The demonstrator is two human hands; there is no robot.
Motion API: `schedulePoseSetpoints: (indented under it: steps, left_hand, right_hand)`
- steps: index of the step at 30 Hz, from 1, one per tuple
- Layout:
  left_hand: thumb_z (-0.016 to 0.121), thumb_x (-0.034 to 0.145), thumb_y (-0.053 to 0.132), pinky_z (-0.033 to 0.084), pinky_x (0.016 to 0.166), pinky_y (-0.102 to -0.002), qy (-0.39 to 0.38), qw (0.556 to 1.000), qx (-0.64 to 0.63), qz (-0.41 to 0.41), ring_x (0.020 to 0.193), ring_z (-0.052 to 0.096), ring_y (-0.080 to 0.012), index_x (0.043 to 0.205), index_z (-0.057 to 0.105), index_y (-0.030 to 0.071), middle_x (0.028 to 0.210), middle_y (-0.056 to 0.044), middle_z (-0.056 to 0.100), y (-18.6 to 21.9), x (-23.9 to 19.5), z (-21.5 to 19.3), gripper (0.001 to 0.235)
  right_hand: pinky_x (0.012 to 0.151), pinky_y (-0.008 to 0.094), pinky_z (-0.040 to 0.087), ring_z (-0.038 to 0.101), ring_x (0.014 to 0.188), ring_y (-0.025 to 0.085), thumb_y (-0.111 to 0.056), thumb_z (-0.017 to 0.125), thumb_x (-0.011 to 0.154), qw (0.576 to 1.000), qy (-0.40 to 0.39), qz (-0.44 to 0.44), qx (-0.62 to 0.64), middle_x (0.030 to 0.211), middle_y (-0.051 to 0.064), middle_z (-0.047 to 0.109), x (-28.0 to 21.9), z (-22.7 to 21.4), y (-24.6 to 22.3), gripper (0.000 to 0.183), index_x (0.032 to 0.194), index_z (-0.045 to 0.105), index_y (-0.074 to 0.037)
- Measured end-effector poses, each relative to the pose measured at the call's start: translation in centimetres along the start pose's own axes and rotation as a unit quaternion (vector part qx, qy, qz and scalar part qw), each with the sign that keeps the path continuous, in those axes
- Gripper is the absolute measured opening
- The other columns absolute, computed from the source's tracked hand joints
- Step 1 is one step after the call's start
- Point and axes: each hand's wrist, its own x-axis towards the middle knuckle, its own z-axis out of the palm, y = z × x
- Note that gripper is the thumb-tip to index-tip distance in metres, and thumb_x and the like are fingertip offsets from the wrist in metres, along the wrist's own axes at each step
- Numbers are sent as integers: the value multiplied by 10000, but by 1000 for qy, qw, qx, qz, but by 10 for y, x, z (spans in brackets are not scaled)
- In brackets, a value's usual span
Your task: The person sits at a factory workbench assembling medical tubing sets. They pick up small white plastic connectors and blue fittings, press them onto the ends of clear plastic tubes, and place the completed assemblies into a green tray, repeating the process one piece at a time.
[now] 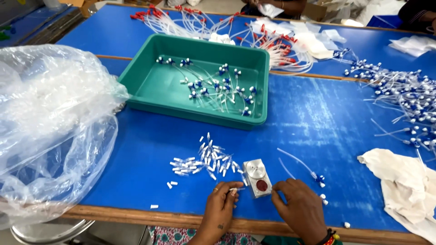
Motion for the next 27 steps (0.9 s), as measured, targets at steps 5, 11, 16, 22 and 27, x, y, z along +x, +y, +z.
schedulePoseSetpoints:
  steps: [5,11,16,22,27]
  left_hand:
    - [508,1039,202,528,672,-309,-16,998,44,35,719,630,-134,996,688,38,858,-45,666,-10,-3,2,247]
    - [459,1073,321,470,674,-358,-12,999,24,42,709,572,-198,816,638,26,745,-96,596,-22,0,21,430]
    - [452,1071,326,474,679,-370,-23,997,57,53,705,589,-223,775,591,26,732,-105,580,-20,-7,29,444]
    - [430,1073,308,466,662,-389,-13,993,75,85,685,585,-262,790,565,30,730,-116,577,0,-13,21,419]
    - [450,1060,320,461,657,-403,-17,992,101,67,677,593,-279,770,569,29,724,-133,573,-3,-7,24,428]
  right_hand:
    - [592,367,491,626,671,204,-185,728,815,998,-26,36,35,684,37,632,-6,-9,-4,79,852,759,-122]
    - [542,319,430,545,594,131,-211,783,875,954,-59,180,231,664,55,621,-44,41,45,171,976,842,-87]
    - [481,238,348,503,538,35,-117,772,885,839,-2,283,464,629,19,653,-75,79,54,156,932,818,24]
    - [364,236,253,418,426,31,-71,720,888,766,25,328,553,622,30,632,-78,81,36,135,910,763,55]
    - [427,215,304,476,510,22,-80,764,899,823,42,284,491,661,41,648,-84,109,56,139,928,790,53]
